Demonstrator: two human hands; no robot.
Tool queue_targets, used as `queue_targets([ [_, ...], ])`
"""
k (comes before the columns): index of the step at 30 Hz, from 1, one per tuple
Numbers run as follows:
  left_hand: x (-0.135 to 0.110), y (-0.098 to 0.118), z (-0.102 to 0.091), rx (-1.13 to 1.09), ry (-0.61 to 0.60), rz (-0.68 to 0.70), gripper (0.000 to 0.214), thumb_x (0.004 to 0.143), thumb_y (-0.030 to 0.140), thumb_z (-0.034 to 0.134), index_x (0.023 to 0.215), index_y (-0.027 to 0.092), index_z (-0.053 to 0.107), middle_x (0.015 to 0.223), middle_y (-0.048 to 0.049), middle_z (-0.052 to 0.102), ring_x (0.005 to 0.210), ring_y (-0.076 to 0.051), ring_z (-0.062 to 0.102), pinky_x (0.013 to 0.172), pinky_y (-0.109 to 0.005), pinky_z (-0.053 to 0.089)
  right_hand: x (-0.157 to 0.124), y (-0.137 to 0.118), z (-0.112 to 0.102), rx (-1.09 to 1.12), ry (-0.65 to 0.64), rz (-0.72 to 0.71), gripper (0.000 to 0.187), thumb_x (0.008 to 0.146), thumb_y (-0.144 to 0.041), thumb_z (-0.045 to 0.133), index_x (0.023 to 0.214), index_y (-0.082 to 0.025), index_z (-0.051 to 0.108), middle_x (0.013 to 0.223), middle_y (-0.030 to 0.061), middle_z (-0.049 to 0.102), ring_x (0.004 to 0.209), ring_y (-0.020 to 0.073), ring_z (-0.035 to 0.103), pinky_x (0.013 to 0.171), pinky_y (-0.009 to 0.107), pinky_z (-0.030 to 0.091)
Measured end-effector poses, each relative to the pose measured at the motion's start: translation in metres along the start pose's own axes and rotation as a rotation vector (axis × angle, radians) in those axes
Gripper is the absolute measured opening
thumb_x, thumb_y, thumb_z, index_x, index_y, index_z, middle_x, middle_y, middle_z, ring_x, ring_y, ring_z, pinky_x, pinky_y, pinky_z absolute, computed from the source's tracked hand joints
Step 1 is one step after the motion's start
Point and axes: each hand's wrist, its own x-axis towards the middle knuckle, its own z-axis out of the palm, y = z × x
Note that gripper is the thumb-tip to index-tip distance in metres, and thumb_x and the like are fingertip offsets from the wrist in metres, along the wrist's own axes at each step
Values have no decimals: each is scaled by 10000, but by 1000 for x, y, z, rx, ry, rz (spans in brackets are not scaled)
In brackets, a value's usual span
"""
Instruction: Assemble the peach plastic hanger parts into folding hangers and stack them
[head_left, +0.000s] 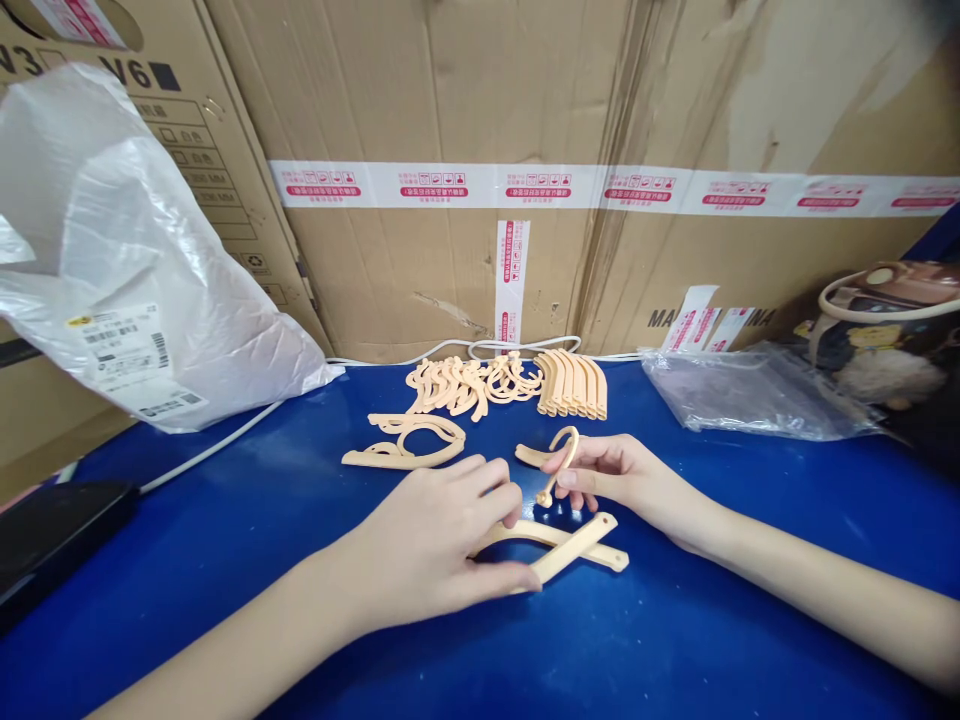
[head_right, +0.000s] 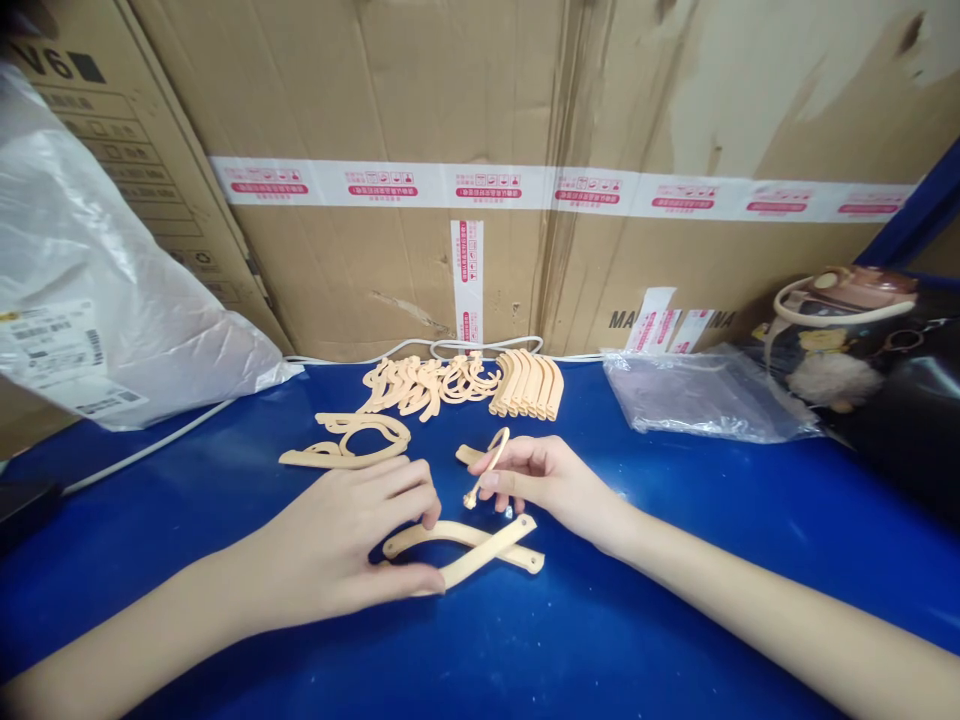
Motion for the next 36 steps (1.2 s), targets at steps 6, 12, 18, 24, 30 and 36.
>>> queue_targets([
  [6,-2,11,-1,47,-102,30,182,855,338,593,784,181,533,892,-6,543,774,-169,497,583,-284,334,-1,-2,2,-14,-3,4,220,771,-326,721,913,-160,697,779,26,708,607,98,570,570,230,449],
  [12,1,14,-4,-19,-64,33,104,927,223,484,831,192,509,924,5,541,816,-155,511,632,-269,379,-2,-3,2,-42,-11,-13,205,813,-349,680,900,-164,696,776,17,685,622,105,555,574,236,436],
  [18,1,8,-4,-63,41,-43,103,972,209,422,916,179,503,823,-3,559,729,-162,527,625,-275,391,-2,-4,0,-36,-18,-14,179,844,-338,656,898,-172,698,759,-4,661,614,85,529,576,214,403],
  [24,1,-1,-7,-370,239,-145,35,891,230,595,918,212,581,862,22,630,789,-144,579,709,-256,426,-2,-4,-1,3,-11,8,208,827,-365,670,911,-178,701,790,10,684,636,99,552,605,231,428],
  [30,6,-7,-13,-748,329,-298,141,720,283,753,730,195,643,728,29,617,660,-123,543,589,-229,419,-2,-3,-2,-8,-20,5,230,821,-369,671,934,-171,704,764,13,673,597,93,540,544,214,425],
  [36,6,-8,-14,-1181,337,-434,165,799,343,647,893,207,656,891,-18,646,836,-157,602,777,-301,490,-1,-2,-4,-32,-26,4,269,818,-380,669,980,-167,699,779,24,664,616,100,552,538,219,440],
])
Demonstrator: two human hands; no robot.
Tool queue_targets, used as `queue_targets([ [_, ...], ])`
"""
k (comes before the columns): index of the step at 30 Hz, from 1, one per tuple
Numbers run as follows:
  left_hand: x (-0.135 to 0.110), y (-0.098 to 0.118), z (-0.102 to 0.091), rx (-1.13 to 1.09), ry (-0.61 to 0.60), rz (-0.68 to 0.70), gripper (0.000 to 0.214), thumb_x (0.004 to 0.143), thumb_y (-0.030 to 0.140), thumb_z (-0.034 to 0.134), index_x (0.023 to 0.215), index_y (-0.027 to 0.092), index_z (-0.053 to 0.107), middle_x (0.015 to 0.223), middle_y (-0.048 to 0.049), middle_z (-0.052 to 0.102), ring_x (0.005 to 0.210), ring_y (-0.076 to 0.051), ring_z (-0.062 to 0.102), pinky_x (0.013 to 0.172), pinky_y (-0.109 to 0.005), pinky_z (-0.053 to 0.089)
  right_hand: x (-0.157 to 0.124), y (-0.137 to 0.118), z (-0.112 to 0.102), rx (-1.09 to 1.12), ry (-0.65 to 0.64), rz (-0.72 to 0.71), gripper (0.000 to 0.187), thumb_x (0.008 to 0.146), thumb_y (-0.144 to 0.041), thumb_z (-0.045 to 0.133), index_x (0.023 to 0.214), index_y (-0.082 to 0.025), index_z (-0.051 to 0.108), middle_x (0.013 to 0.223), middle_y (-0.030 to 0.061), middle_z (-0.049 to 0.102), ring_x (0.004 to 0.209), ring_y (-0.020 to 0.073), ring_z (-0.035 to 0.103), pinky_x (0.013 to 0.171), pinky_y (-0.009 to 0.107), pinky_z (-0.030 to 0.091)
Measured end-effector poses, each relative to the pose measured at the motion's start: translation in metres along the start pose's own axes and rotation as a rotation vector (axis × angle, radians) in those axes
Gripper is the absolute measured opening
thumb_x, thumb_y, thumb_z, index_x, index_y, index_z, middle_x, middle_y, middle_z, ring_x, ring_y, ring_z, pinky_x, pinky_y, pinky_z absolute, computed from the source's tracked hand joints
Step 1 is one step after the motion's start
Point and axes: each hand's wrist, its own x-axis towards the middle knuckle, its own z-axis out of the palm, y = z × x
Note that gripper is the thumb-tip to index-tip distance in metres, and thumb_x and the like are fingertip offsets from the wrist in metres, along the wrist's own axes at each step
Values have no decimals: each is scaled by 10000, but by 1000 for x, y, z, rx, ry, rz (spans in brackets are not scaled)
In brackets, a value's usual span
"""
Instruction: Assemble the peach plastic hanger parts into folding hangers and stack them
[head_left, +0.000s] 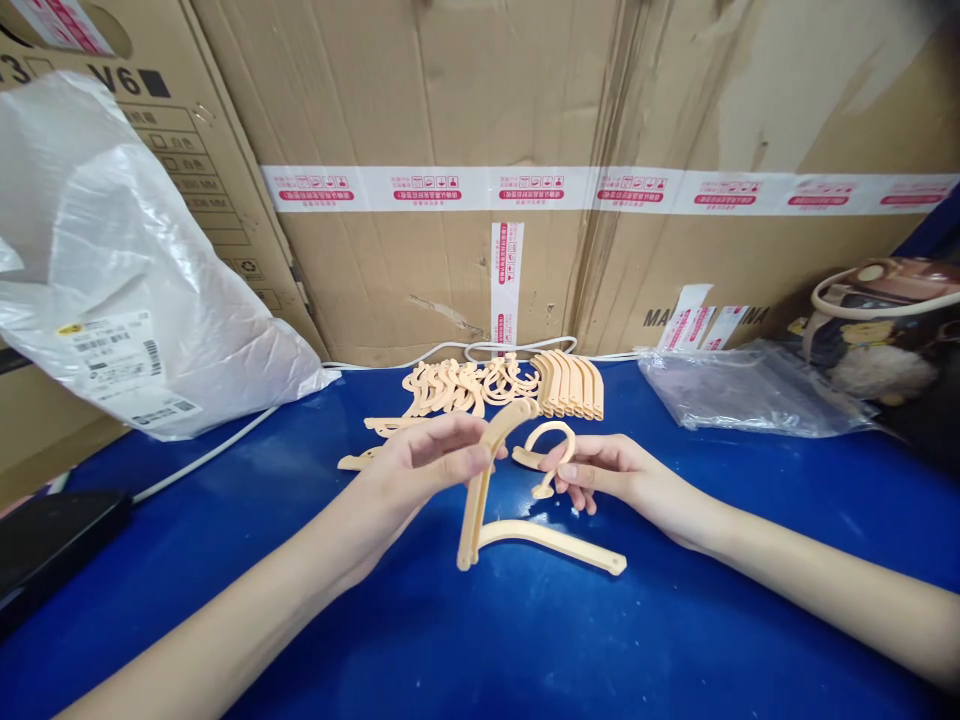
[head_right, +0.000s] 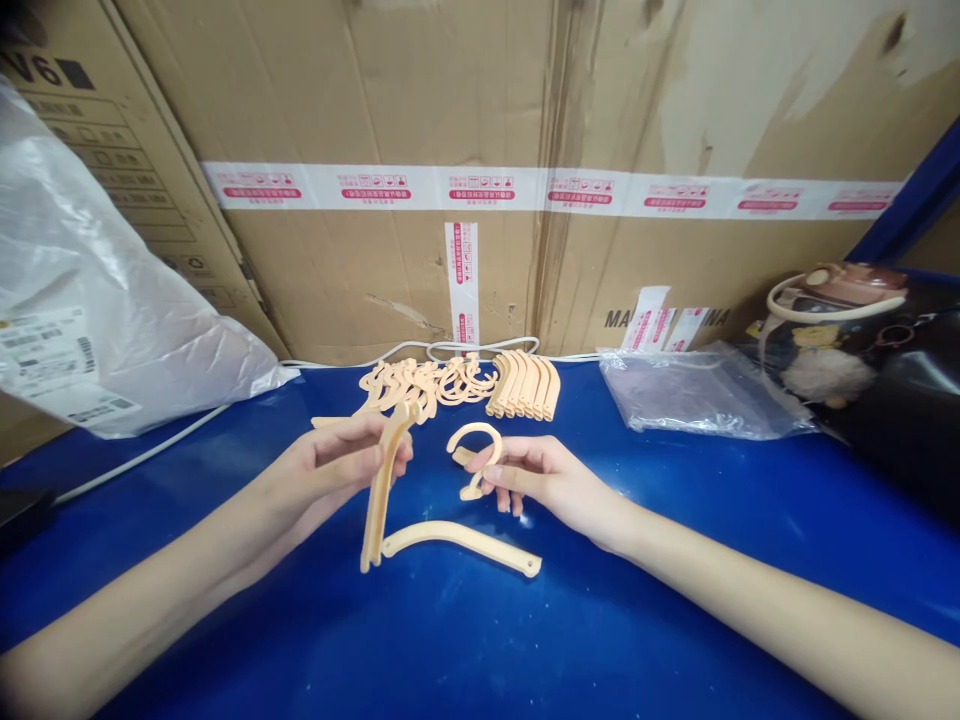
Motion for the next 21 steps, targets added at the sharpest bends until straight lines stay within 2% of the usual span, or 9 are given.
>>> queue_targets([
  [2,0,0,1,-52,-17,-56,214,849,370,593,952,191,649,886,-36,638,795,-151,597,758,-302,495,0,0,0,-8,1,4,271,817,-384,669,970,-162,698,771,23,662,606,97,548,535,220,440],
  [4,0,-2,3,-45,-53,-106,270,894,403,524,985,174,635,804,-28,605,673,-124,556,648,-270,481,0,0,0,-6,-2,3,268,822,-382,665,965,-158,695,793,30,671,603,95,544,536,221,440],
  [8,0,-9,6,143,-90,-137,364,955,481,361,1017,183,559,684,20,493,547,-101,436,494,-226,371,1,1,1,30,0,-10,238,833,-359,658,957,-159,687,801,30,670,608,89,548,539,212,434],
  [12,-4,-10,8,565,-60,-5,326,962,503,349,926,209,484,755,24,508,689,-141,502,616,-265,397,0,0,1,105,36,8,236,813,-378,676,898,-160,650,729,2,626,585,90,546,535,216,438],
  [15,-9,-7,12,877,-119,22,282,965,446,387,820,209,438,790,19,537,738,-170,533,644,-288,392,-1,-2,2,152,58,30,250,794,-389,690,869,-159,627,687,-9,594,579,98,543,531,223,439],
  [21,-14,-9,21,1017,-263,80,201,952,391,438,891,209,497,870,9,574,735,-174,575,607,-273,399,-2,-1,1,104,83,-2,209,785,-357,703,872,-168,683,715,-9,582,590,90,484,549,227,414],
])
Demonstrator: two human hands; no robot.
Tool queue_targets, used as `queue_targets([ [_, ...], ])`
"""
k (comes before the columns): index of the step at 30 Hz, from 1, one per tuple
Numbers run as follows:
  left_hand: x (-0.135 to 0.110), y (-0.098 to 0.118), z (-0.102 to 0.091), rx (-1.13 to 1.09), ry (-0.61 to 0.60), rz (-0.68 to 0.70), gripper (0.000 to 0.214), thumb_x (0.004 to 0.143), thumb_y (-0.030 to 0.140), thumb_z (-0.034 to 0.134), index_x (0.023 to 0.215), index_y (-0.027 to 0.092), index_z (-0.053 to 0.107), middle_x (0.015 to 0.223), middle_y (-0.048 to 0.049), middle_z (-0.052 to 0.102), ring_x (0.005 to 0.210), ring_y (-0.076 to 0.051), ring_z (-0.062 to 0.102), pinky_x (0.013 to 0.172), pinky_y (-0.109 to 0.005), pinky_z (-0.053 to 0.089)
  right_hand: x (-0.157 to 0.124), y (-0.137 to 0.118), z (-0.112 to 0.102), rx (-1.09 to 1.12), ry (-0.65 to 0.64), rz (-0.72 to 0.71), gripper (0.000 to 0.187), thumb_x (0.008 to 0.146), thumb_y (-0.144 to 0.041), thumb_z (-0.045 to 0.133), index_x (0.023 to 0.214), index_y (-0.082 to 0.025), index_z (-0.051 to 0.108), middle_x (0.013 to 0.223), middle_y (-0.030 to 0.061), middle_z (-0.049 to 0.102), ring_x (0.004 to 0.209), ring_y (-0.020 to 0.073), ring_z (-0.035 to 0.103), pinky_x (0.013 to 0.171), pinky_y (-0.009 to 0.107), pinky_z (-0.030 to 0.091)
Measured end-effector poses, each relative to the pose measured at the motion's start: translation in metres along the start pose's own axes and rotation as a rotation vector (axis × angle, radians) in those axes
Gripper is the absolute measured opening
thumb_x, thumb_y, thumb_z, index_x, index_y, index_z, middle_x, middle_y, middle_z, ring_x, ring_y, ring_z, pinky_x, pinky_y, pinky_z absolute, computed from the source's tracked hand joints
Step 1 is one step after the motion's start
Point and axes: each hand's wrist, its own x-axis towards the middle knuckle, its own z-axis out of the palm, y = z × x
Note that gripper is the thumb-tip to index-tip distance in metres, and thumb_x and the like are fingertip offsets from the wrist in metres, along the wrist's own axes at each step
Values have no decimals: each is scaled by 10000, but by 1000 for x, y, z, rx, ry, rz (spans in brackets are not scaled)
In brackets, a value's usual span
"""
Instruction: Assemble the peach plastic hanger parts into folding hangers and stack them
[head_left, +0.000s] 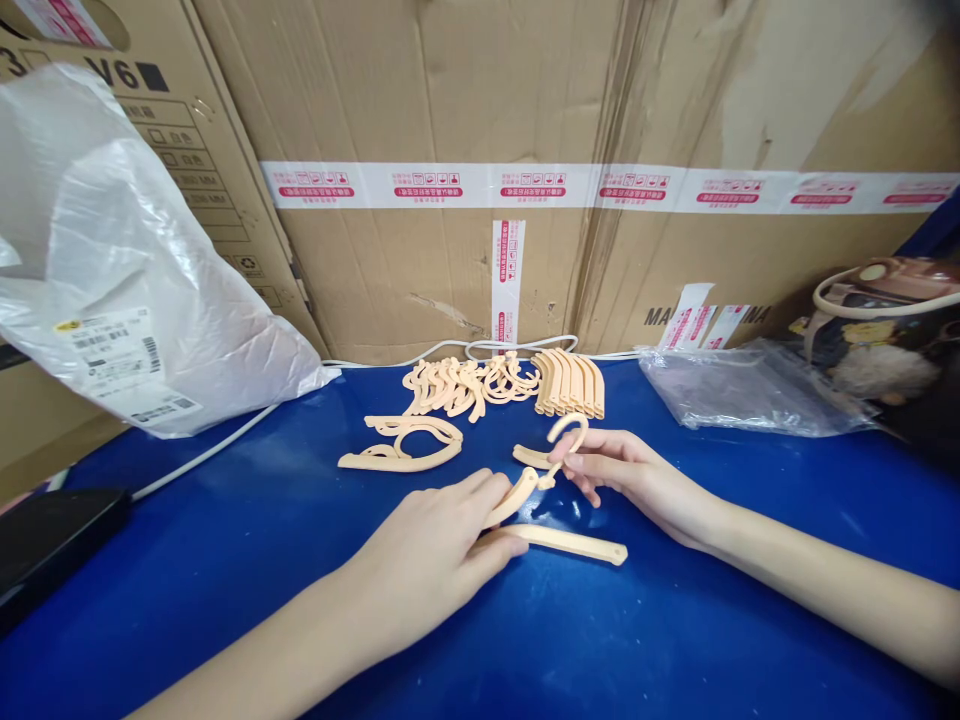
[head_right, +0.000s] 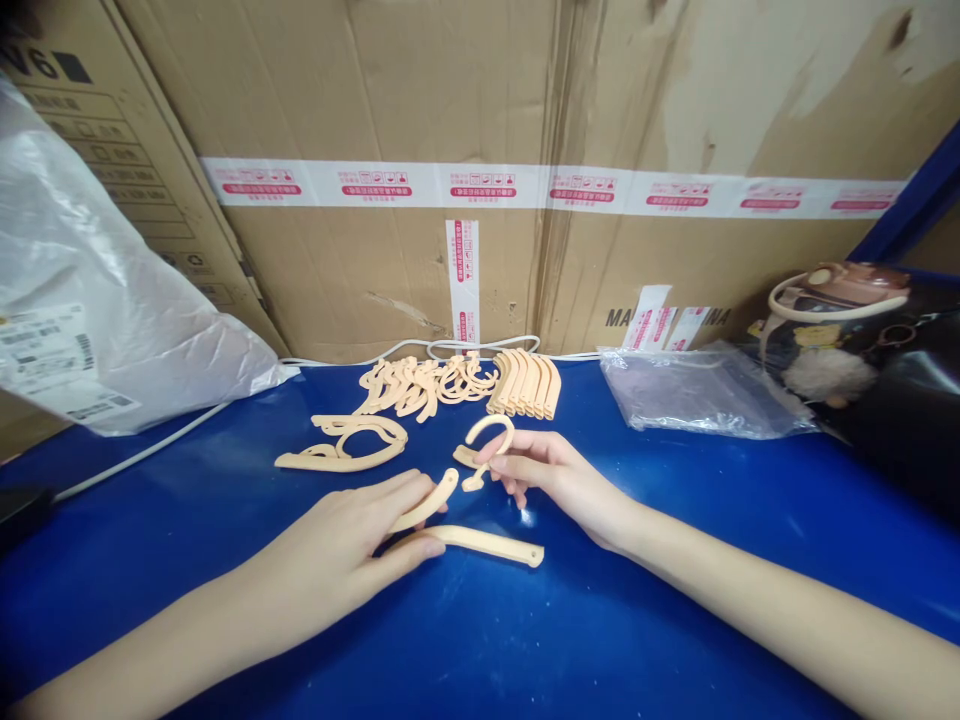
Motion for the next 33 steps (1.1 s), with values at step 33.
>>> queue_targets([
  [33,5,-15,9,188,135,274,225,1008,204,286,969,157,503,857,-42,541,784,-204,444,692,-339,384,2,-2,-1,123,36,44,391,727,-272,779,1022,-192,534,756,-11,642,582,66,529,522,166,428],
])
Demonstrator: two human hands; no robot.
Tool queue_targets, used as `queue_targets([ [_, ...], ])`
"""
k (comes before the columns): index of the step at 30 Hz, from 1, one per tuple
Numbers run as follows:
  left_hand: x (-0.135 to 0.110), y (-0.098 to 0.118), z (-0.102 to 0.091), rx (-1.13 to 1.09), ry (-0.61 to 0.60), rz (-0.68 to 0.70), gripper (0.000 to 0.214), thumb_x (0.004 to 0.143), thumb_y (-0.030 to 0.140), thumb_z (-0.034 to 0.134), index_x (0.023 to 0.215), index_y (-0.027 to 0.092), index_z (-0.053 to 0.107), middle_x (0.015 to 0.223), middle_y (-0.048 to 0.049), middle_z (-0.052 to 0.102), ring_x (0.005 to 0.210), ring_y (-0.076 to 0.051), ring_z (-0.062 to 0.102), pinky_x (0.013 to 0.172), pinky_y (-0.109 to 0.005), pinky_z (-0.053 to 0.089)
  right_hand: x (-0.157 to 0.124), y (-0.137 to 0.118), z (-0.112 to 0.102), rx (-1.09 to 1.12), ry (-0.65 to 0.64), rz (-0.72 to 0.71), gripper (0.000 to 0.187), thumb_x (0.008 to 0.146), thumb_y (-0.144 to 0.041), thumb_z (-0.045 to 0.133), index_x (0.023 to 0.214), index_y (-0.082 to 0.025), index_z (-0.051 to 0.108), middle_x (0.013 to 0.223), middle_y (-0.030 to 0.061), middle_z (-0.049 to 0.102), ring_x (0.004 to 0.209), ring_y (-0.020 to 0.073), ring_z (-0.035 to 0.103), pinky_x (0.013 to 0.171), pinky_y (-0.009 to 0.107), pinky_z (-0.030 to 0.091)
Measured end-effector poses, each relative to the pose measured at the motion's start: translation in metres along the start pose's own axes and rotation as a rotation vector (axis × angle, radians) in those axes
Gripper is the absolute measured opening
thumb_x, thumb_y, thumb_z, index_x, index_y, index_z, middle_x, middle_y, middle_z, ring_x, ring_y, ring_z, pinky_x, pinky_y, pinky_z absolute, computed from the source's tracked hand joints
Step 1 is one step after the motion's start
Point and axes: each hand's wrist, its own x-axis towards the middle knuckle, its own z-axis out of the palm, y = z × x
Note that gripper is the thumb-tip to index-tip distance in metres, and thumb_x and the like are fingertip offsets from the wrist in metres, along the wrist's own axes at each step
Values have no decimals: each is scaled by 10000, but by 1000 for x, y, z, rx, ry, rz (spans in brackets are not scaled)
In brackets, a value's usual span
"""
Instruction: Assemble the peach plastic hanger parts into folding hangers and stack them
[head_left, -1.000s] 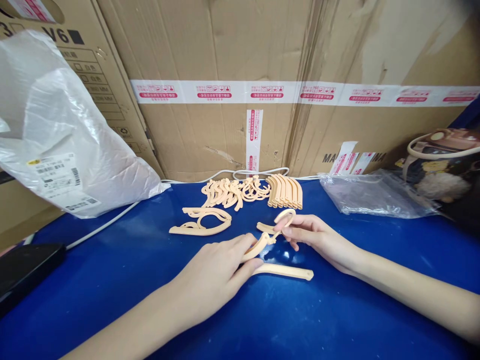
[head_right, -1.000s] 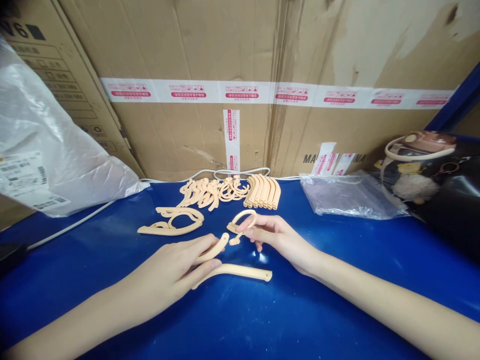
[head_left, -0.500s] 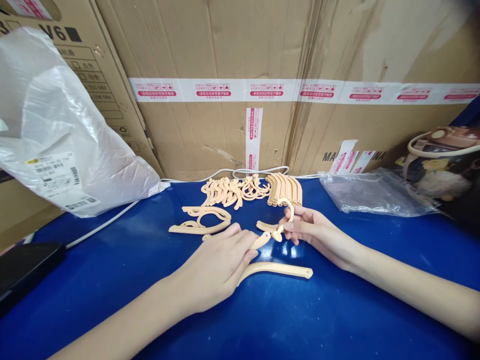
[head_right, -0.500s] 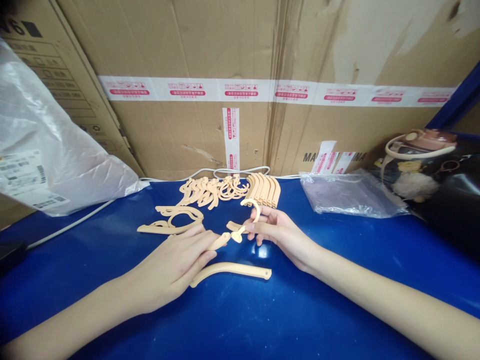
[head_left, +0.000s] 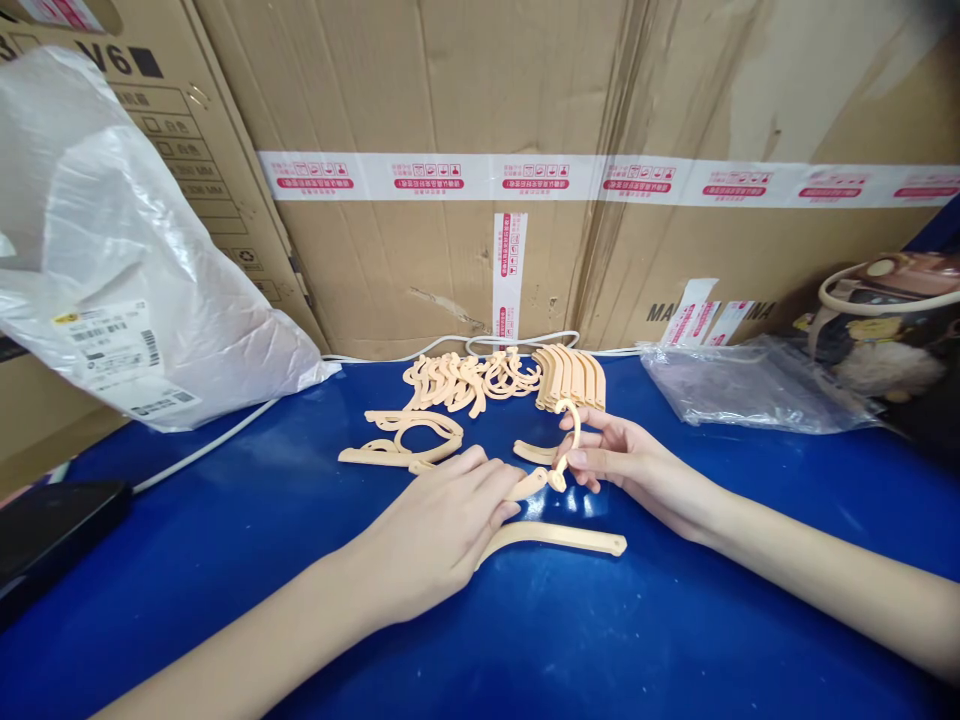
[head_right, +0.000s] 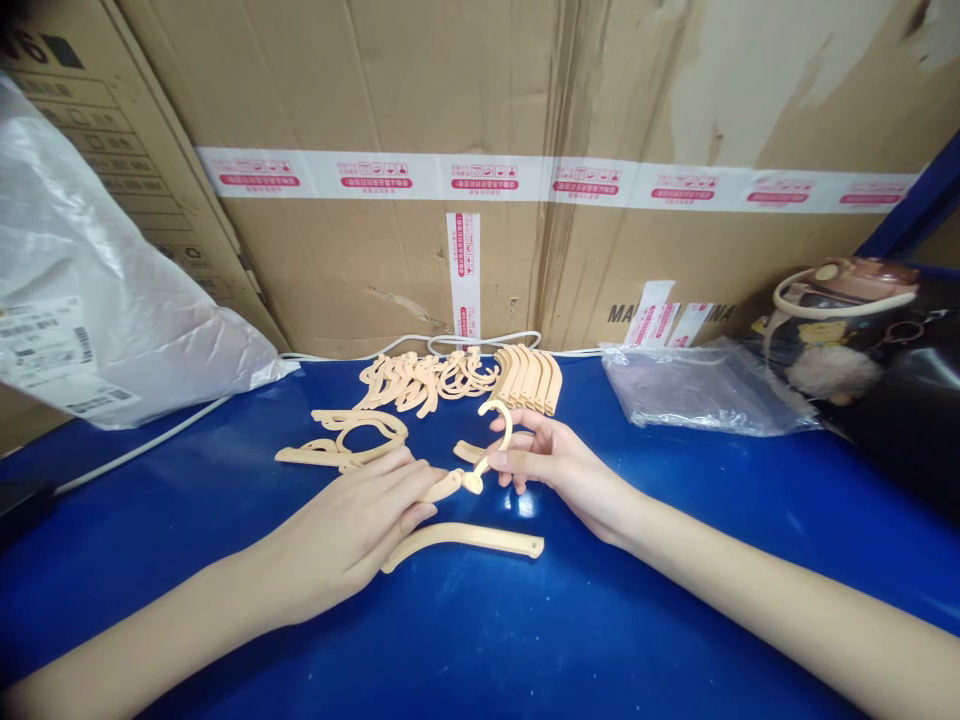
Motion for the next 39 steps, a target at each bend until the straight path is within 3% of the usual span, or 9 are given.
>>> queue_targets([
  [10,-1,-7,9,215,50,132,264,975,146,417,1232,106,466,955,-62,584,847,-215,483,716,-330,424,-1,3,-3,-20,-41,-17,372,768,-256,754,1066,-189,542,764,-16,650,578,51,492,550,167,392],
  [24,0,0,7,190,65,126,231,968,118,397,1173,116,503,889,-52,601,822,-212,531,695,-321,452,1,1,-2,-37,-44,-20,390,755,-253,753,1079,-180,548,752,-17,633,581,61,469,543,181,367],
  [39,-2,-3,12,387,71,156,362,900,20,329,1212,87,500,919,-78,641,816,-219,560,695,-345,466,-3,-4,5,-170,-17,-116,486,765,-272,736,1160,-238,454,706,-42,598,537,79,444,473,200,368],
])
